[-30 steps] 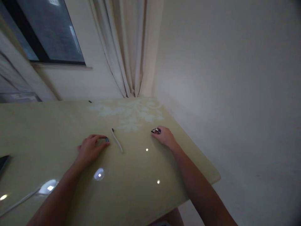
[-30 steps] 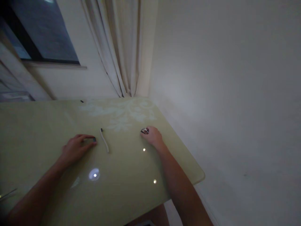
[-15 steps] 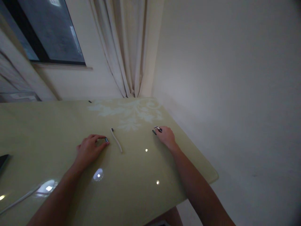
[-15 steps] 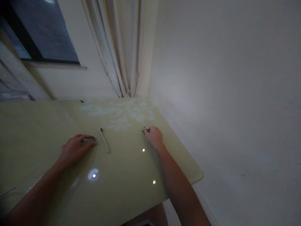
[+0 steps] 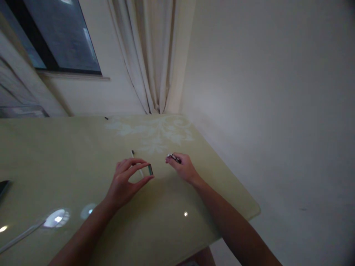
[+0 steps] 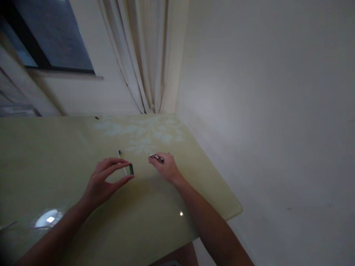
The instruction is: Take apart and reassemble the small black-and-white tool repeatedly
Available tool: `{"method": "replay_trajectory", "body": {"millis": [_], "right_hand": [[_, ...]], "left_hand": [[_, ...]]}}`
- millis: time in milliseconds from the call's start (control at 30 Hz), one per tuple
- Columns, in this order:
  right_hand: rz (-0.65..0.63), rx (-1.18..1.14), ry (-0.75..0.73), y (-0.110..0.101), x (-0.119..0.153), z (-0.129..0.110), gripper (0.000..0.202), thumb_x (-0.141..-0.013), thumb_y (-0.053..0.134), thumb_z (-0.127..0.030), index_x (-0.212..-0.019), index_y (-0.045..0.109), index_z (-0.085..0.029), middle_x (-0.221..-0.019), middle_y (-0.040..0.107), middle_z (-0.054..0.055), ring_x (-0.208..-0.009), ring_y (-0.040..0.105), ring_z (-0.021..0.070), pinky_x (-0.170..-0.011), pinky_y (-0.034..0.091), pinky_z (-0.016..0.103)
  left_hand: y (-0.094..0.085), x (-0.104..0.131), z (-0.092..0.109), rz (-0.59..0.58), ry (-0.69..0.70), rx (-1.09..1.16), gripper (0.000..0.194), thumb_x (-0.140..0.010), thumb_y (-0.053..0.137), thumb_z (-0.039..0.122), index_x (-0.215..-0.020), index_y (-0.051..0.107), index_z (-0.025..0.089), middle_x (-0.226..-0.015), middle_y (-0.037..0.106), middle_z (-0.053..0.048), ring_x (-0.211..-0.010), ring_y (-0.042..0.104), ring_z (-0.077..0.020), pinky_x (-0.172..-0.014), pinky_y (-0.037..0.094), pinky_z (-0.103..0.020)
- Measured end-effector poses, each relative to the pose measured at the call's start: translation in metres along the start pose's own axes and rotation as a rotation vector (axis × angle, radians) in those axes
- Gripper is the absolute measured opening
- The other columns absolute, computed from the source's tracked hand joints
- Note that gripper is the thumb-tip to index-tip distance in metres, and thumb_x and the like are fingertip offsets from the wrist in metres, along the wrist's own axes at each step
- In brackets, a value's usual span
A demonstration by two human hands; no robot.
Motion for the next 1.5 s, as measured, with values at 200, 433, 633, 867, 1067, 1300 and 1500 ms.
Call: {"method": "replay_trajectory", "body": {"millis": [200, 433, 633, 867, 1067, 1300, 1500], "right_hand": [[-0.247, -0.326, 0.072, 0.027, 0.015, -0.011, 0.040, -0.086, 0.073, -0.056, -0.079, 0.076, -0.016, -0.063, 0.052, -0.002, -0.060, 0.042, 0.0124, -0.058, 0.029, 0.026], [-0.248, -0.468, 0.177, 0.028, 0.015, -0.006, 0.035, -0.079, 0.080, -0.050, -0.081, 0.077, -0.015, -0.059, 0.052, -0.004, -0.052, 0.036, 0.0094, -0.051, 0.022, 0.026], [-0.449, -0.706, 0.258, 0.029, 0.017, -0.015, 0.038, -0.080, 0.080, -0.050, -0.087, 0.079, -0.013, -0.055, 0.043, -0.007, -0.046, 0.027, 0.0060, -0.047, 0.012, 0.027], [-0.480, -0.849, 0.309, 0.033, 0.017, -0.010, 0.040, -0.075, 0.087, -0.051, -0.088, 0.077, -0.014, -0.051, 0.036, -0.011, -0.044, 0.022, 0.0051, -0.044, 0.010, 0.026], [-0.418, -0.838, 0.284, 0.031, 0.014, -0.005, 0.039, -0.076, 0.088, -0.049, -0.085, 0.076, -0.013, -0.052, 0.033, -0.011, -0.045, 0.019, 0.0044, -0.045, 0.010, 0.025], [-0.339, -0.701, 0.215, 0.032, 0.010, 0.005, 0.048, -0.075, 0.087, -0.058, -0.092, 0.078, -0.014, -0.055, 0.043, -0.008, -0.048, 0.023, 0.0061, -0.047, 0.015, 0.025], [-0.110, -0.289, -0.084, 0.025, 0.013, -0.006, 0.045, -0.082, 0.082, -0.059, -0.084, 0.078, -0.015, -0.065, 0.056, -0.002, -0.058, 0.042, 0.0099, -0.056, 0.033, 0.025]], "left_hand": [[0.009, 0.006, 0.014, -0.029, 0.061, 0.001, 0.033, -0.087, 0.081, 0.039, -0.117, 0.075, 0.028, -0.112, 0.076, -0.007, -0.103, 0.070, -0.0249, -0.096, 0.047, -0.041], [0.011, 0.008, 0.017, -0.025, 0.045, 0.019, 0.033, -0.088, 0.080, 0.038, -0.119, 0.074, 0.027, -0.114, 0.075, -0.008, -0.106, 0.069, -0.0254, -0.095, 0.050, -0.041], [0.013, 0.008, 0.022, -0.055, -0.014, 0.146, 0.033, -0.088, 0.079, 0.038, -0.119, 0.074, 0.026, -0.114, 0.072, -0.009, -0.105, 0.067, -0.0252, -0.092, 0.053, -0.038], [0.011, 0.007, 0.020, -0.108, -0.111, 0.234, 0.039, -0.098, 0.065, 0.046, -0.130, 0.069, 0.024, -0.119, 0.068, -0.010, -0.098, 0.065, -0.0215, -0.087, 0.055, -0.035], [0.021, 0.014, -0.017, -0.230, -0.259, -0.178, 0.042, -0.099, 0.058, 0.053, -0.121, 0.074, 0.021, -0.124, 0.071, -0.013, -0.114, 0.062, -0.0324, -0.102, 0.047, -0.051], [0.022, 0.019, -0.044, -0.318, -0.222, -0.161, 0.036, -0.097, 0.057, 0.046, -0.117, 0.077, 0.023, -0.125, 0.074, -0.012, -0.112, 0.066, -0.0311, -0.101, 0.048, -0.048], [0.010, -0.001, -0.011, -0.149, -0.426, 0.122, 0.044, -0.095, 0.058, 0.059, -0.105, 0.080, 0.023, -0.110, 0.079, -0.010, -0.102, 0.068, -0.0286, -0.094, 0.049, -0.041]]}}
Point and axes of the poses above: each hand's wrist, its own x-axis away from the middle knuckle, its own y-axis out of the palm, z = x × y, the point moved 1 cm from there along -x, towards the middle knuckle
